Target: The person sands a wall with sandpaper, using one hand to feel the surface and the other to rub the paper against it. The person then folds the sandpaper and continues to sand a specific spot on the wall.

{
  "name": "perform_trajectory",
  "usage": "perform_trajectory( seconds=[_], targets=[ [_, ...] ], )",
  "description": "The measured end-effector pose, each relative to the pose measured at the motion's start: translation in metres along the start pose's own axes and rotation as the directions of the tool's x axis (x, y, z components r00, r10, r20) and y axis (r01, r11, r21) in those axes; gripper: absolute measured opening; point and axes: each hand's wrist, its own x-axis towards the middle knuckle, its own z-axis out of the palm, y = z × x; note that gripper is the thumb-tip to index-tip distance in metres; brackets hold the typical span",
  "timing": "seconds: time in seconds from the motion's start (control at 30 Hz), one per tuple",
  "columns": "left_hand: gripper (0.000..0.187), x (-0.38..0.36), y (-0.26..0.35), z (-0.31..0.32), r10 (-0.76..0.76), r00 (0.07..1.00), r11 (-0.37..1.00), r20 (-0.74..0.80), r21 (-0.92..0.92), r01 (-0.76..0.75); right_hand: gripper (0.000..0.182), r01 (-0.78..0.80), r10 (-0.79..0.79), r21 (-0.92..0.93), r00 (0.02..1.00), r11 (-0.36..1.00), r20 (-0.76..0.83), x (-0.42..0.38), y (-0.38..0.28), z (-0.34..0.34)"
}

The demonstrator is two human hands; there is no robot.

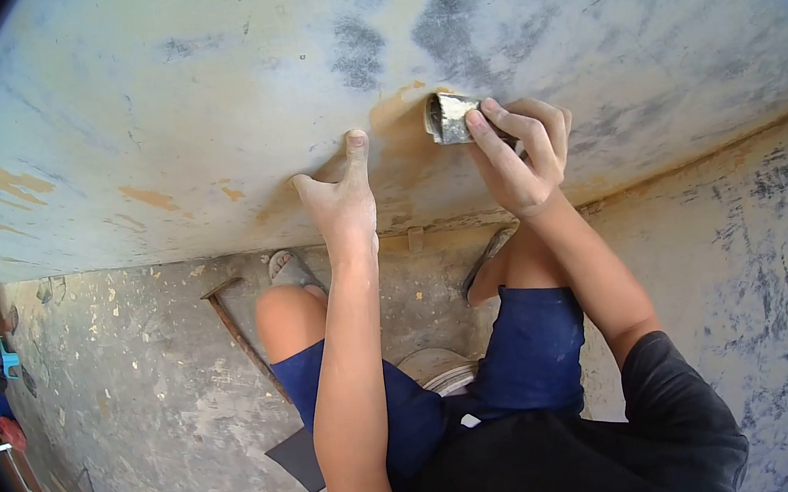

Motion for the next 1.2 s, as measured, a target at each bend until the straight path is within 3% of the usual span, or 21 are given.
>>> perform_trajectory(
  seconds=[0.07, 0.17, 0.3, 0.37, 0.47, 0.57, 0.7, 0.77, 0.87, 0.97, 1.1, 1.17, 1.2],
  targets=[
    [0.093, 0.002, -0.007, 0.001, 0.062, 0.998, 0.996, 0.006, -0.057, -0.062, 0.049, -0.003, 0.005, 0.045, 0.999, 0.999, -0.034, 0.022, -0.012, 0.012],
    [0.094, 0.000, -0.002, -0.003, 0.030, 0.999, 0.998, 0.027, -0.051, -0.028, 0.040, 0.031, -0.017, 0.091, 0.988, 0.995, -0.153, 0.050, -0.025, 0.036],
    [0.097, 0.001, -0.002, -0.001, 0.007, 1.000, 0.999, 0.018, -0.036, -0.006, 0.038, 0.011, -0.003, 0.074, 0.994, 0.997, -0.107, 0.016, -0.014, 0.017],
    [0.088, 0.000, -0.005, 0.001, 0.048, 0.997, 0.991, -0.053, 0.128, -0.041, 0.039, -0.049, 0.050, 0.004, 0.997, 0.999, -0.063, -0.012, -0.005, 0.006],
    [0.101, 0.005, -0.014, 0.003, 0.048, 0.998, 0.998, -0.052, 0.043, -0.046, 0.040, -0.015, 0.016, 0.009, 0.994, 1.000, -0.107, -0.003, -0.006, 0.017],
    [0.102, -0.004, 0.004, 0.000, 0.033, 0.999, 0.998, 0.023, -0.050, -0.032, 0.038, 0.045, -0.034, 0.104, 0.994, 0.994, -0.100, 0.055, -0.024, 0.035],
    [0.103, -0.001, 0.000, -0.001, 0.042, 0.998, 0.995, 0.052, -0.089, -0.038, 0.035, 0.072, -0.066, 0.138, 0.997, 0.988, -0.046, 0.053, -0.017, 0.019],
    [0.100, -0.001, 0.001, -0.001, -0.009, 1.000, 0.999, -0.006, 0.053, 0.009, 0.034, 0.057, -0.057, -0.037, 0.998, 0.998, 0.009, 0.023, 0.003, -0.003],
    [0.092, 0.006, -0.015, 0.001, 0.096, 0.995, 0.991, -0.039, 0.096, -0.092, 0.033, 0.024, -0.023, -0.022, 0.999, 0.999, 0.039, 0.019, 0.011, -0.012],
    [0.097, 0.002, -0.007, 0.000, 0.101, 0.995, 0.994, 0.008, 0.028, -0.101, 0.031, 0.077, -0.074, 0.069, 0.996, 0.995, -0.039, 0.045, -0.012, 0.021],
    [0.099, 0.005, -0.009, -0.002, 0.068, 0.996, 0.995, 0.048, -0.077, -0.065, 0.029, 0.099, -0.101, 0.107, 0.995, 0.989, 0.019, 0.057, -0.016, 0.019],
    [0.086, 0.000, -0.002, -0.001, 0.046, 0.999, 0.997, -0.002, 0.066, -0.046, 0.038, 0.048, -0.048, 0.001, 0.999, 0.999, -0.009, 0.039, 0.000, 0.000],
    [0.086, 0.002, -0.004, 0.000, 0.047, 0.999, 0.997, -0.009, 0.064, -0.046, 0.039, 0.020, -0.018, -0.033, 0.998, 0.999, 0.055, 0.037, 0.004, -0.012]
  ],
)
